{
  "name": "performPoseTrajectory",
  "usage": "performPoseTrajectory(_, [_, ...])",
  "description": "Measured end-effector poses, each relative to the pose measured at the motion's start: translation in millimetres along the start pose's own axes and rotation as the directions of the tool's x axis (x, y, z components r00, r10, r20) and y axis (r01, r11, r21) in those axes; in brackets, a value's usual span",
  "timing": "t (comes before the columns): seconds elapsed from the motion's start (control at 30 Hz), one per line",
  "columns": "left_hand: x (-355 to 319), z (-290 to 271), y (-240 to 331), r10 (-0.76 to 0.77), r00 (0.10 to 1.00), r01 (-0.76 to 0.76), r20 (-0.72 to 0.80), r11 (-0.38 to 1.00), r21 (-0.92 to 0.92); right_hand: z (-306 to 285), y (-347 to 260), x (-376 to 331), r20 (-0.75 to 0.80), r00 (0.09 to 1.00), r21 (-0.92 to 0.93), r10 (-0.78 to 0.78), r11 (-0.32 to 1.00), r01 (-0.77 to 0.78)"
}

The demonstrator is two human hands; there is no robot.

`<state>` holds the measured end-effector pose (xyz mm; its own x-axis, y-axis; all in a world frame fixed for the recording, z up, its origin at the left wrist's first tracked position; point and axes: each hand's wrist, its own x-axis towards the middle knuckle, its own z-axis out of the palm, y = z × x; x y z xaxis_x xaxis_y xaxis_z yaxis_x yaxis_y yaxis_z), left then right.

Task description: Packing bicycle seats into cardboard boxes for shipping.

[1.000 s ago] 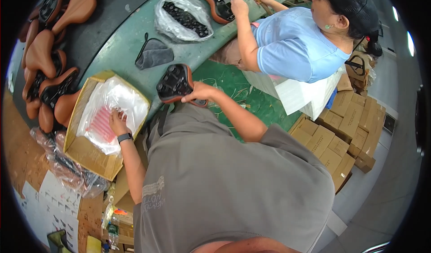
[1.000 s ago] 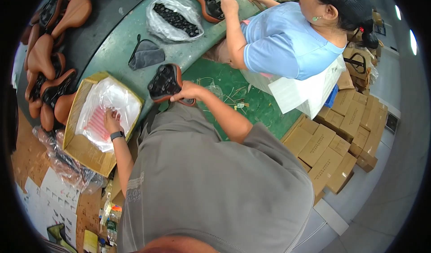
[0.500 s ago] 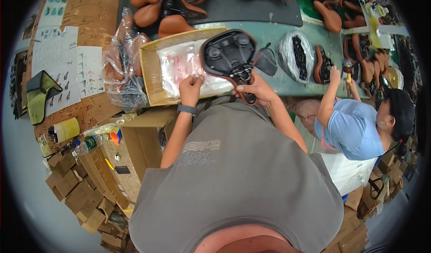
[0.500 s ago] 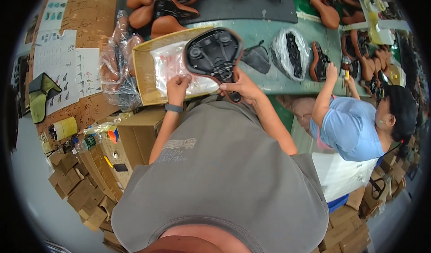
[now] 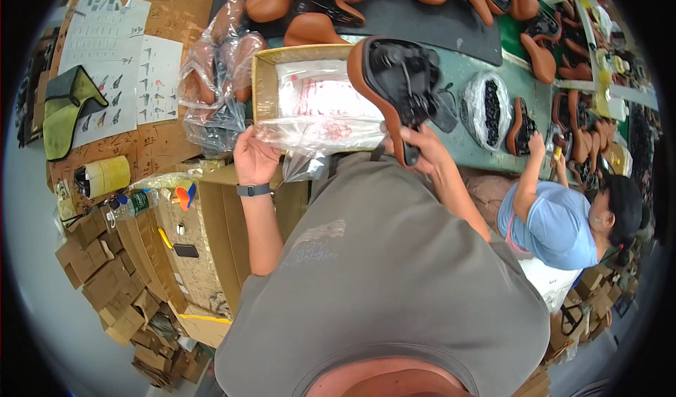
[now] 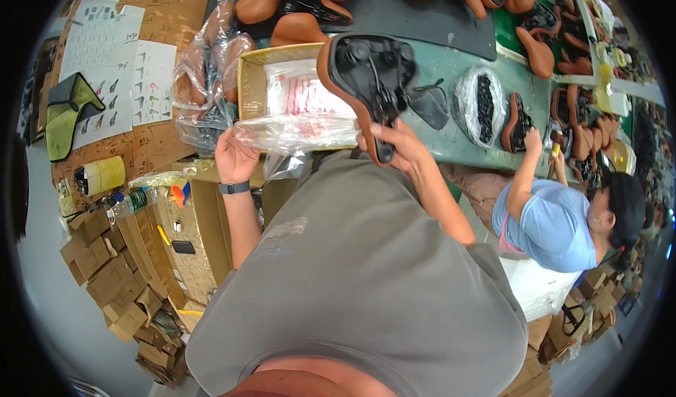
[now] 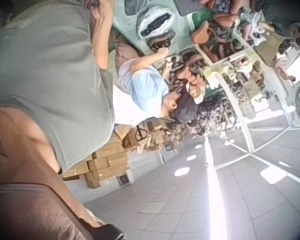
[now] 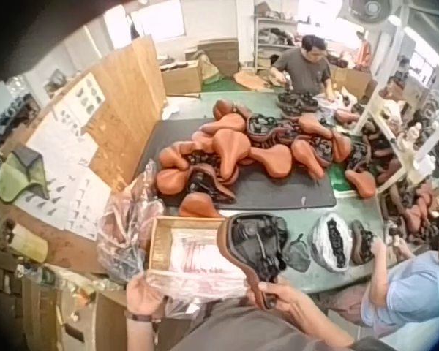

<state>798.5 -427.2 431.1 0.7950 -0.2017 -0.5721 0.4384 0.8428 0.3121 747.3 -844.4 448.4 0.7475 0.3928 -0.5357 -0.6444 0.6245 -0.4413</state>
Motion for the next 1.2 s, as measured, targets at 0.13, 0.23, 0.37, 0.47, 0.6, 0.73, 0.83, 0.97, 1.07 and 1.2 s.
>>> performPoseTrajectory(0.13, [27.9, 45.1, 3.5, 0.007, 1.000, -0.002, -0.006, 0.867, 0.498, 18.3, -6.9, 11.0, 0.125, 0.968, -0.601, -0.216, 0.760, 0.247])
performPoseTrajectory(0.23, [3.9, 150.6, -24.1, 0.303, 0.899, -0.403, 0.317, 0.286, 0.869, 71.8, -9.7, 25.7, 0.017, 0.952, -0.976, -0.305, 0.200, 0.081])
performPoseTrajectory(0.37, [-14.3, 177.4, -0.4, -0.360, 0.644, -0.650, 0.675, 0.206, 0.731, 69.5, 11.2, 97.3, -0.096, 0.971, -0.648, -0.220, 0.754, 0.107])
performPoseTrajectory(0.47, [23.7, 80.5, 48.6, 0.325, 0.876, -0.477, 0.356, 0.684, 0.552, 105.7, -26.2, 135.1, -0.008, 0.973, -0.545, -0.232, 0.817, 0.191])
performPoseTrajectory(0.6, [72.1, 29.0, 129.1, 0.678, 0.733, -0.484, 0.055, 0.463, 0.743, 50.0, -97.3, 240.7, 0.214, 0.867, -0.969, -0.451, 0.011, 0.245])
performPoseTrajectory(0.73, [95.2, -101.5, 165.8, 0.739, 0.671, -0.268, -0.062, 0.319, 0.909, 7.1, -124.9, 376.2, -0.219, 0.956, -0.905, -0.196, -0.326, -0.274])
performPoseTrajectory(0.83, [141.5, -140.3, 157.6, 0.686, 0.712, -0.192, -0.152, 0.399, 0.897, -97.7, -105.1, 441.9, -0.342, 0.929, -0.922, 0.143, -0.240, -0.303])
performPoseTrajectory(0.97, [90.2, -154.4, 117.0, 0.715, 0.632, -0.047, -0.298, 0.420, 0.906, -87.2, -78.8, 472.9, -0.309, 0.936, -0.948, 0.167, -0.135, -0.289])
performPoseTrajectory(1.07, [78.6, -158.2, 81.7, 0.789, 0.614, -0.020, -0.006, 0.024, 1.000, -75.6, -79.1, 455.8, -0.301, 0.940, -0.954, 0.160, -0.061, -0.295])
performPoseTrajectory(1.2, [62.1, -79.4, 14.4, 0.850, 0.517, 0.000, 0.103, -0.120, 0.993, 1.1, -86.8, 386.0, 0.204, 0.938, -0.951, -0.280, -0.284, 0.122])
